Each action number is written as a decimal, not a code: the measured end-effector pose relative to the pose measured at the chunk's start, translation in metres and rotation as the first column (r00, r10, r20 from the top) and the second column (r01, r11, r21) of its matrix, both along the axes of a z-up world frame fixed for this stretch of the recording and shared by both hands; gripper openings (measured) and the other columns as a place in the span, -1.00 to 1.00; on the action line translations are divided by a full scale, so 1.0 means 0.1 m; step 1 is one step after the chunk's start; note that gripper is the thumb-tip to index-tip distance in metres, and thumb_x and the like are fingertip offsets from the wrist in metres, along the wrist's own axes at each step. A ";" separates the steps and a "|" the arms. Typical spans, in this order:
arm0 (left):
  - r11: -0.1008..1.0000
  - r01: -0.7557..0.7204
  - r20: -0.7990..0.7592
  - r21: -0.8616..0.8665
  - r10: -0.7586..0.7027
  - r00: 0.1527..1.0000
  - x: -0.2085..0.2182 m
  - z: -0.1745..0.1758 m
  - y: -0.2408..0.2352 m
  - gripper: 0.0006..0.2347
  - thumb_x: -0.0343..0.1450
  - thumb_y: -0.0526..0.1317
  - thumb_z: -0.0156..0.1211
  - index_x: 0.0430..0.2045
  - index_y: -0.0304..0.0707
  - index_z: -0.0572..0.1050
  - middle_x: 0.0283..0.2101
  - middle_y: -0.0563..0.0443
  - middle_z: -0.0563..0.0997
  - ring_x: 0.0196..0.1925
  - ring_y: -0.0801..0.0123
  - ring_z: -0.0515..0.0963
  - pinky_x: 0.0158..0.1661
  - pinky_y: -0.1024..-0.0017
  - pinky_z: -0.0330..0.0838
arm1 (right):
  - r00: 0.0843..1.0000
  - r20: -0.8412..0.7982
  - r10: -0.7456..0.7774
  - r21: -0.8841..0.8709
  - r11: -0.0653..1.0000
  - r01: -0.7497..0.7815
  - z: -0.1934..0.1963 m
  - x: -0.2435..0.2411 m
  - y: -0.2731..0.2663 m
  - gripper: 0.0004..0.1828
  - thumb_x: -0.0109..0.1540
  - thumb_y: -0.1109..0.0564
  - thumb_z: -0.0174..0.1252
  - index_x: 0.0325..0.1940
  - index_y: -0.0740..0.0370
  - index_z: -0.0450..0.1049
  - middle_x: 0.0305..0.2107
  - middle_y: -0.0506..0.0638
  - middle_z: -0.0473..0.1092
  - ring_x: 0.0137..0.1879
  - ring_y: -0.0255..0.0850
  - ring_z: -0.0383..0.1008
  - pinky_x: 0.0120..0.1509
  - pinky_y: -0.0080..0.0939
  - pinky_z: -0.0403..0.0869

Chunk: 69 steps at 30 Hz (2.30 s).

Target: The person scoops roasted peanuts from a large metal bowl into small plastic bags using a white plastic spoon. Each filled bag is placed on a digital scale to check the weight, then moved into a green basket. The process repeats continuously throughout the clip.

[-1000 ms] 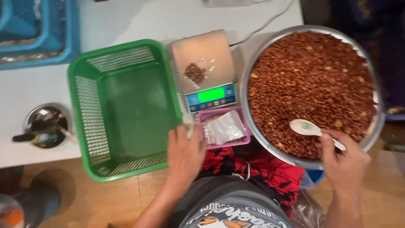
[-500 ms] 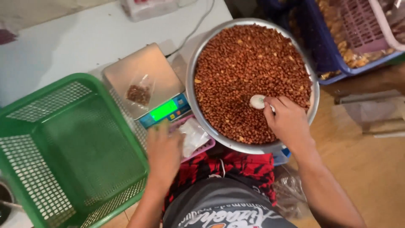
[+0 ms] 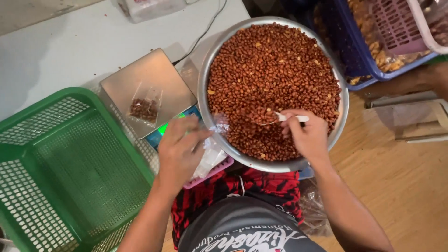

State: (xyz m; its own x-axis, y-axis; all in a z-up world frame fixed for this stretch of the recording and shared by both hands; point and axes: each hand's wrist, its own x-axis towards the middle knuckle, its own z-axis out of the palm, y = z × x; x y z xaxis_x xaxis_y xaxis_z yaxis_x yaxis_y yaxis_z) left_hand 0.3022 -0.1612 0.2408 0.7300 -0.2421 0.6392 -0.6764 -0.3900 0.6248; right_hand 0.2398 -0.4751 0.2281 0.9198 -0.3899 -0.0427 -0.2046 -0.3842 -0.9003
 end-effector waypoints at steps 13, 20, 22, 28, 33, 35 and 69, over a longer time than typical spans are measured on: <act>0.854 -0.113 -0.780 -0.508 -0.400 0.481 0.34 -0.34 -0.85 -0.89 0.30 -0.34 0.46 -0.43 -0.39 0.65 -0.68 -0.11 0.59 -0.64 0.52 0.52 -0.66 0.54 0.44 | 0.988 0.130 -0.088 0.248 0.967 0.053 0.25 -0.05 -0.15 -0.82 0.36 0.28 0.09 -0.13 0.42 0.60 -0.53 0.26 0.50 -0.54 -0.22 0.51 -0.47 -0.27 0.61; 0.898 -0.010 -0.761 -0.440 -0.367 0.535 0.33 -0.18 -1.01 -0.81 0.30 -0.22 0.50 -0.28 -0.26 0.70 -0.43 -0.10 0.73 -0.32 0.49 0.60 -0.26 0.38 0.55 | 0.986 0.167 0.027 0.162 0.985 -0.054 0.54 0.08 -0.10 -0.84 0.35 0.29 0.12 -0.15 0.44 0.59 -0.54 0.25 0.50 -0.56 -0.24 0.50 -0.50 -0.28 0.56; 0.856 0.185 -0.717 -0.482 -0.507 0.478 0.34 -0.10 -1.05 -0.63 0.30 -0.12 0.51 -0.08 -0.29 0.65 -0.14 -0.23 0.73 -0.06 0.15 0.72 -0.06 0.21 0.62 | 0.872 0.323 0.367 -0.452 0.870 -0.199 0.51 0.17 -0.09 -0.79 0.35 0.16 0.16 -0.25 0.29 0.66 -0.49 0.10 0.55 -0.48 -0.10 0.59 -0.39 -0.18 0.54; 0.752 0.254 -0.676 -0.608 -0.658 0.332 0.32 -0.52 -1.12 -0.52 0.24 -0.39 0.49 0.07 -0.48 0.52 -0.07 -0.25 0.67 -0.06 0.20 0.66 -0.08 0.16 0.68 | 0.617 0.439 0.653 -0.641 0.709 -0.294 0.72 0.09 0.01 -0.78 0.31 0.29 0.16 -0.04 0.33 0.69 -0.14 0.31 0.52 -0.16 0.19 0.55 -0.04 0.18 0.55; 0.780 0.115 -0.667 -0.615 -0.592 0.453 0.26 -0.42 -0.55 -0.76 0.48 -0.12 0.16 -0.07 -0.24 0.57 -0.14 0.03 0.69 -0.12 0.47 0.64 -0.11 0.44 0.58 | 0.741 0.521 0.424 -0.606 0.795 -0.028 0.47 -0.20 -0.15 -0.85 0.35 0.50 0.14 -0.02 0.55 0.58 -0.17 0.34 0.53 -0.05 0.14 0.53 0.13 0.07 0.55; 0.911 0.078 -0.651 -0.405 -0.348 0.675 0.48 -0.54 -0.12 -0.74 0.55 -0.04 0.03 -0.21 -0.13 0.65 -0.19 0.20 0.70 -0.11 0.62 0.60 -0.02 0.55 0.44 | 0.754 0.549 0.362 -0.581 0.814 0.033 0.37 -0.21 -0.14 -0.86 0.52 0.40 0.17 0.02 0.66 0.56 -0.13 0.45 0.51 -0.03 0.24 0.53 0.15 0.16 0.54; 0.646 -0.424 -0.306 0.635 0.714 0.630 0.18 -1.63 3.79 -0.66 0.30 -0.46 0.20 -0.03 -0.36 0.60 0.02 -0.44 0.58 -0.03 -0.25 0.60 0.06 0.09 0.46 | 0.954 0.123 0.273 -0.498 0.849 -0.179 -0.18 -0.44 0.12 -0.52 0.83 0.12 0.12 0.32 0.81 0.52 -0.14 0.54 0.45 -0.18 0.21 0.51 0.00 0.09 0.51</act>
